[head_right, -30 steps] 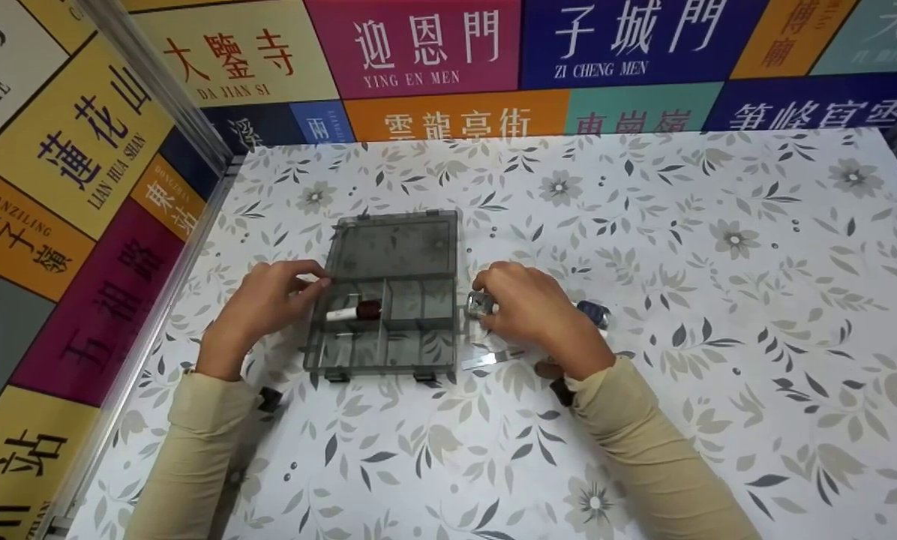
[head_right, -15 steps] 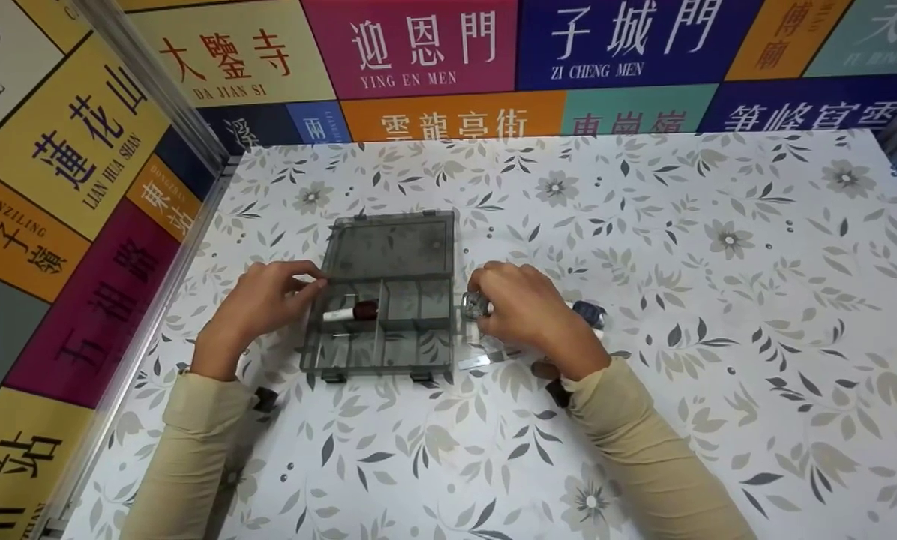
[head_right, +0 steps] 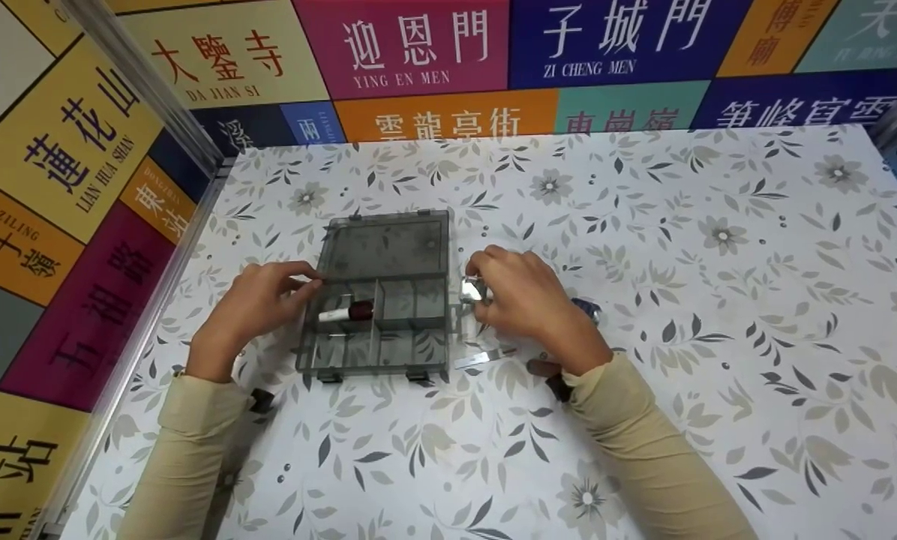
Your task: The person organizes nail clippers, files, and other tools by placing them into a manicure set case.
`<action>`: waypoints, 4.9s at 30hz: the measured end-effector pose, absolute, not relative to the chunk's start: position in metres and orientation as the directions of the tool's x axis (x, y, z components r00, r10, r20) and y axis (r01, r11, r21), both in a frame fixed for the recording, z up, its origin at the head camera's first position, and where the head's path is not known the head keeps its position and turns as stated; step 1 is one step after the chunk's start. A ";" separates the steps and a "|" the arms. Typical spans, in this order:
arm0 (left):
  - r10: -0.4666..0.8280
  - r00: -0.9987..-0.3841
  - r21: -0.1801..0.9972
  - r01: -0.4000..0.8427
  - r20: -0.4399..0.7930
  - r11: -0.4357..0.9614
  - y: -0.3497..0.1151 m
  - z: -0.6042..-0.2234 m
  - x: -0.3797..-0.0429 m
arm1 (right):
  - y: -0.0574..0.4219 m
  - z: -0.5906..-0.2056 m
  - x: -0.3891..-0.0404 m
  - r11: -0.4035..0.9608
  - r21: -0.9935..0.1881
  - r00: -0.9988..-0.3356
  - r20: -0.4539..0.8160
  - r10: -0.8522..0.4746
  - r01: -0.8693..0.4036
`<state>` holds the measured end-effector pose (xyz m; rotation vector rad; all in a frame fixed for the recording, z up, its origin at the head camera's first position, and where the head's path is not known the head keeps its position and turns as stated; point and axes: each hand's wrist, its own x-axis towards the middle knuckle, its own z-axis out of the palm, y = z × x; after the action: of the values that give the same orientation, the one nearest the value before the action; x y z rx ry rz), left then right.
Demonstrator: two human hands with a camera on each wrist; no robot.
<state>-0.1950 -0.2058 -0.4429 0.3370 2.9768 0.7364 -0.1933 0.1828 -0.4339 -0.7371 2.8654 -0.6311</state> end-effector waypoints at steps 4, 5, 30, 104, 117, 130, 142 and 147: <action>0.219 -0.976 0.463 0.194 0.000 0.865 -0.205 -0.443 -0.194 | 0.182 -0.433 -0.193 0.793 -0.418 -0.876 0.015 -0.482 -0.444; 0.219 -0.976 0.462 0.195 0.001 0.865 -0.205 -0.444 -0.194 | 0.182 -0.433 -0.193 0.791 -0.422 -0.877 0.020 -0.480 -0.442; 0.200 -0.980 0.484 0.162 -0.026 0.860 -0.209 -0.442 -0.193 | 0.150 -0.419 -0.186 0.687 -0.490 -0.829 0.157 -0.536 -0.537; 0.205 -0.978 0.487 0.157 -0.046 0.859 -0.204 -0.443 -0.194 | 0.049 -0.441 -0.201 0.616 -0.471 -0.738 0.122 -0.663 -0.631; 0.195 -0.980 0.488 0.152 -0.039 0.860 -0.204 -0.442 -0.193 | 0.068 -0.436 -0.198 0.604 -0.441 -0.722 0.168 -0.671 -0.663; 0.189 -0.981 0.497 0.146 -0.037 0.855 -0.204 -0.441 -0.192 | 0.099 -0.434 -0.186 0.608 -0.400 -0.710 0.185 -0.679 -0.686; 0.190 -0.981 0.491 0.151 -0.029 0.858 -0.205 -0.441 -0.191 | 0.131 -0.427 -0.167 0.621 -0.391 -0.716 0.169 -0.677 -0.679; 0.188 -0.982 0.491 0.148 -0.032 0.858 -0.205 -0.441 -0.192 | 0.149 -0.429 -0.166 0.642 -0.391 -0.736 0.162 -0.657 -0.659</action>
<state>-0.1915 -0.2046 -0.4411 0.2673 2.9516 0.7709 -0.1655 0.1494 -0.4288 -1.1427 2.8515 -0.6814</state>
